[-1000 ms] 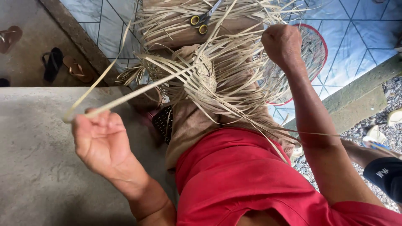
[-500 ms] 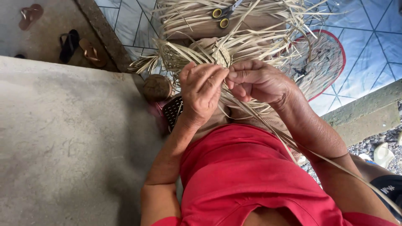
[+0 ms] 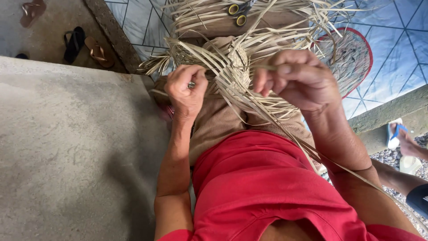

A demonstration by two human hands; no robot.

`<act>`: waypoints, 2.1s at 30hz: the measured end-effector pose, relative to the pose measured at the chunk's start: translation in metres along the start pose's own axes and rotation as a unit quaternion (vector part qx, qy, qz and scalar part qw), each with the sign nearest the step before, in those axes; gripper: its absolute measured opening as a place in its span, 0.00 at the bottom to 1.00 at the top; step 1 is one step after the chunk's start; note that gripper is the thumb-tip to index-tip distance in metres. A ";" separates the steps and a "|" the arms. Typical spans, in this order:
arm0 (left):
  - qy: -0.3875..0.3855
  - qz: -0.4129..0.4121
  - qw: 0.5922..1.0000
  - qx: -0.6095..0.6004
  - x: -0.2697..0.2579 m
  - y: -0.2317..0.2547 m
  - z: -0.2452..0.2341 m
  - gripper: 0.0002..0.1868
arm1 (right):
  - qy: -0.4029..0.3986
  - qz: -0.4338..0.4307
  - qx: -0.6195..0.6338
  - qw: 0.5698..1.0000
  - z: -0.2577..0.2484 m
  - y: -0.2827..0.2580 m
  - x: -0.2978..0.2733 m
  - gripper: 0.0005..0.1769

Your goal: Weaving dried palm strips together to create a handcrafted item, including trimming with scissors.

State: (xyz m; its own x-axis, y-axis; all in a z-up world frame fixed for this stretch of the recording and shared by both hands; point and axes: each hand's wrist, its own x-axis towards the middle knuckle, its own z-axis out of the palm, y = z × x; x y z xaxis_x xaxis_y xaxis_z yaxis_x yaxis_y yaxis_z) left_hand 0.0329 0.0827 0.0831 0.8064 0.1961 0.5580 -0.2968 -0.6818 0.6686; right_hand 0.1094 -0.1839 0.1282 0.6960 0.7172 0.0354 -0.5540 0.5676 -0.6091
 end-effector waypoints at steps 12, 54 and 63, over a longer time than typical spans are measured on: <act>-0.004 -0.138 0.990 0.025 -0.005 -0.013 -0.034 0.05 | -0.061 -0.185 0.031 0.980 -0.024 -0.067 -0.031 0.15; -0.124 -0.042 0.986 -0.105 0.017 0.081 -0.033 0.08 | 0.050 -0.243 -0.513 0.822 0.035 -0.050 -0.018 0.08; -0.200 -0.287 0.553 -0.756 0.001 0.071 0.028 0.13 | -0.296 -0.164 -0.498 0.798 0.089 0.001 -0.001 0.12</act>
State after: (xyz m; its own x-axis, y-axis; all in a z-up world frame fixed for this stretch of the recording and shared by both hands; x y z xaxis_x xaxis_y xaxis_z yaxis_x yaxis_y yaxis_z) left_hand 0.0264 0.0151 0.1172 0.9487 -0.3036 0.0883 0.2229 0.8403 0.4943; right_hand 0.0681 -0.1484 0.1980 0.2276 0.8287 0.5113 0.4576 0.3724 -0.8074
